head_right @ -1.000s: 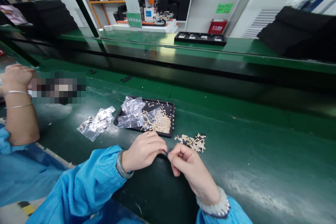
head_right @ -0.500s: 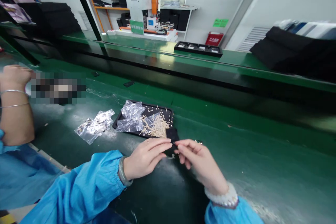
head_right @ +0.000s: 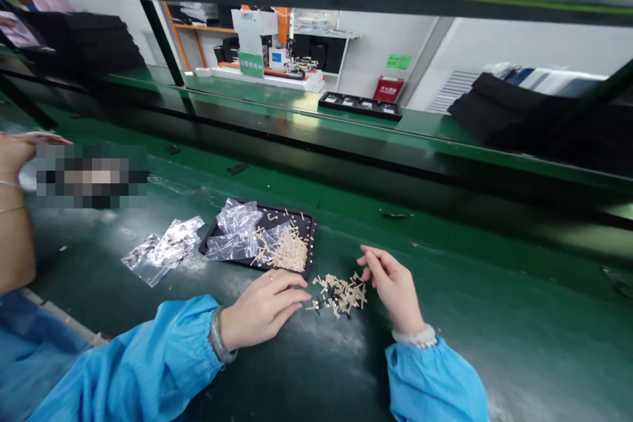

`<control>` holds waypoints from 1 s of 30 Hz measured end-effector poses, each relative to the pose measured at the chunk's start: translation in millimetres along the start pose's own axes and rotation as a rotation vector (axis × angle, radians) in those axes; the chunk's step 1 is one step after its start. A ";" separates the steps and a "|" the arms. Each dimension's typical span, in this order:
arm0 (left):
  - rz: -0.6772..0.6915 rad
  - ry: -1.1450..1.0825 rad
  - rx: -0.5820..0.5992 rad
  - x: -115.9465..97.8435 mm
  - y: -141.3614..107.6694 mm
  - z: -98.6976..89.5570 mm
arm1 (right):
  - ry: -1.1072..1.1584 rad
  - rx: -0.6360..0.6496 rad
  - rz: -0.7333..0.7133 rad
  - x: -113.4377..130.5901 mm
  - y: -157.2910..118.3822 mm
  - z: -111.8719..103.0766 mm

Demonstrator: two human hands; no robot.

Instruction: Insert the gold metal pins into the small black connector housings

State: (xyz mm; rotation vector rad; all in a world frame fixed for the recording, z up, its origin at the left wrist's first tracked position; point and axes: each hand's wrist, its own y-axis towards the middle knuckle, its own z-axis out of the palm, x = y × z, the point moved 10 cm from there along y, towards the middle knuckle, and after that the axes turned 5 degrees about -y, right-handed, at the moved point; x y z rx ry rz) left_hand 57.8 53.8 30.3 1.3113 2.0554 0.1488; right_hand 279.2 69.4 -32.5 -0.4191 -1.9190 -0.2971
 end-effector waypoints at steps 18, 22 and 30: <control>-0.167 0.047 0.195 23.5 -4.7 28.9 | -0.737 0.416 -0.615 58.6 -86.8 88.0; -0.182 0.043 0.198 23.2 -4.6 29.5 | -0.739 0.411 -0.625 60.3 -83.8 101.3; -0.240 -0.081 0.138 28.0 -4.2 24.0 | -0.492 0.334 -0.459 47.8 -69.6 79.3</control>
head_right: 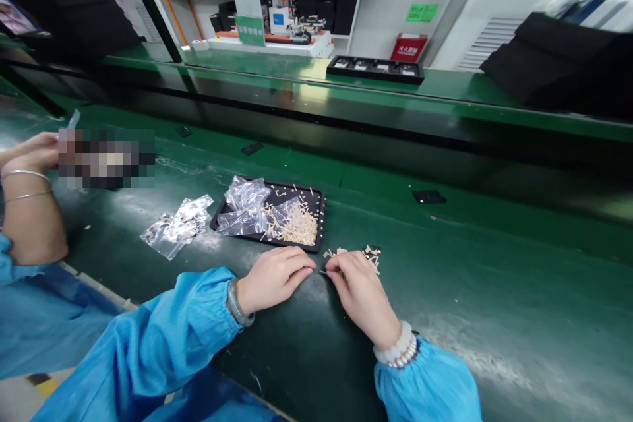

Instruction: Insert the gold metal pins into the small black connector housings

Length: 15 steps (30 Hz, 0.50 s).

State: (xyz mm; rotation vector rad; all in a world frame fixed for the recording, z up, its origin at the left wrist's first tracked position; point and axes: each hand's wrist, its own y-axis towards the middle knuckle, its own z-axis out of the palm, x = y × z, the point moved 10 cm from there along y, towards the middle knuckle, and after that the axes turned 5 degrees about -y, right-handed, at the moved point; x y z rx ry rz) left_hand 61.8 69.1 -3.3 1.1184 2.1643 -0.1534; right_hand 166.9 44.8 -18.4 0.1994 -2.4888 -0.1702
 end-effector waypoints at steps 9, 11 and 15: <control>-0.366 -0.854 -0.086 19.9 -5.9 28.0 | 0.677 0.005 0.274 -3.2 -7.3 16.4; -0.421 -0.984 -0.097 24.7 -6.5 33.7 | 0.654 0.017 0.267 -0.3 -8.2 18.8; -0.506 -1.077 -0.141 38.9 -6.8 33.5 | 0.424 0.008 0.195 -3.5 -8.2 11.2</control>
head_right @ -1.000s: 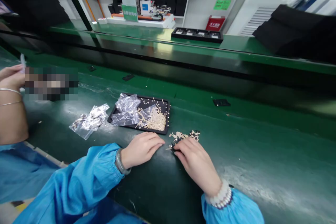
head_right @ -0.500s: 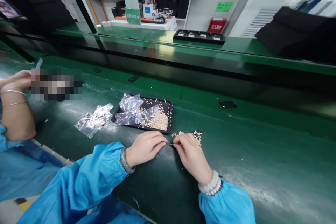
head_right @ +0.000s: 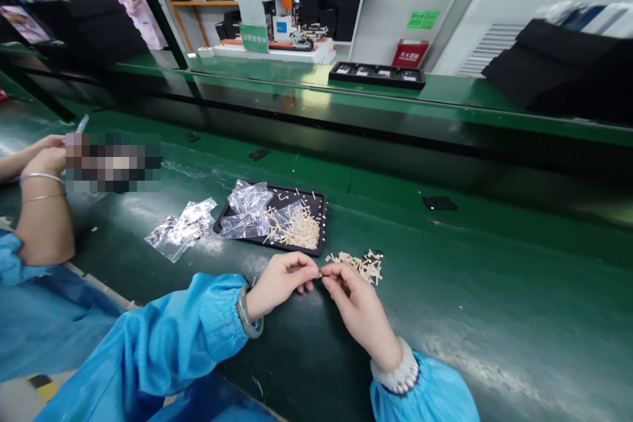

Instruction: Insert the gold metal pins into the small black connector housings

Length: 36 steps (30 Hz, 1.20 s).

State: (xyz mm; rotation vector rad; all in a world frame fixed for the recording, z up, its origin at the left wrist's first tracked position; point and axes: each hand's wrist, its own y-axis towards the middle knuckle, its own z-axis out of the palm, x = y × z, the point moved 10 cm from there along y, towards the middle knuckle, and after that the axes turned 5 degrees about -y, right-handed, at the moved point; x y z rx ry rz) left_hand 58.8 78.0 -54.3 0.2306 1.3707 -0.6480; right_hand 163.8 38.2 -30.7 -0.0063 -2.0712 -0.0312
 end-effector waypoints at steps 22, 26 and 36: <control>-0.137 -0.179 0.025 4.8 0.8 -2.5 | -0.884 -0.178 -0.133 2.4 -6.4 -38.4; 0.016 0.113 0.064 -9.3 -1.7 -0.2 | -0.939 -0.244 -0.043 4.1 -7.4 -51.7; 0.464 0.976 0.203 -41.1 -28.9 34.4 | -0.251 0.052 -0.046 12.2 -5.7 -6.6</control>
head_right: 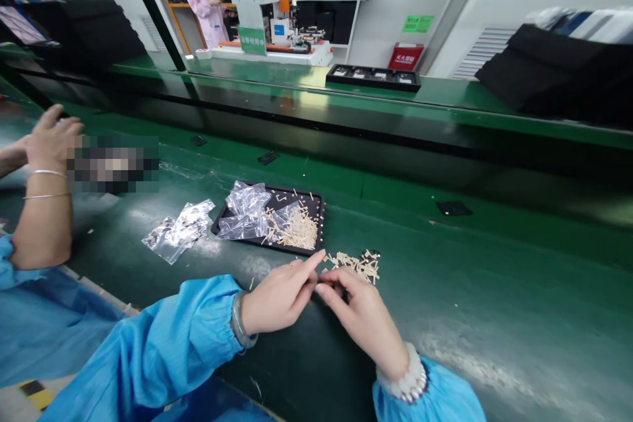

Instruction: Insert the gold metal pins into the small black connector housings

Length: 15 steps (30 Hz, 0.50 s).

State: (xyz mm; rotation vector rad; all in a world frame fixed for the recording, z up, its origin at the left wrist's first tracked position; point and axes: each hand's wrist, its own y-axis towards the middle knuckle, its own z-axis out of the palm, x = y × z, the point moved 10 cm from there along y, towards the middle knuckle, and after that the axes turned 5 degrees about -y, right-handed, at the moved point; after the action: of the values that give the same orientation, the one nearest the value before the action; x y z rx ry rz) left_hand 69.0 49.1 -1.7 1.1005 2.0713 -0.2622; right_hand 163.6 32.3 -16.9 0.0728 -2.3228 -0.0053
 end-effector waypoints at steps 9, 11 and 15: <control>0.033 0.113 0.022 -6.4 1.1 -3.3 | 0.059 -0.022 0.022 7.4 1.6 7.4; 0.020 0.111 0.016 -4.8 1.3 -4.1 | 0.062 -0.009 0.023 7.6 1.8 9.5; 0.003 0.070 0.008 -1.5 1.2 -4.6 | 0.080 -0.050 0.044 5.7 1.5 6.7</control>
State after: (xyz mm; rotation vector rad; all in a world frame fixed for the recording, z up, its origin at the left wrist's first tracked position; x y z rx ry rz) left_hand 68.0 51.2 2.8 1.1321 2.1322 -0.2331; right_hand 154.8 33.4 -17.3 -0.0030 -2.2428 -0.0375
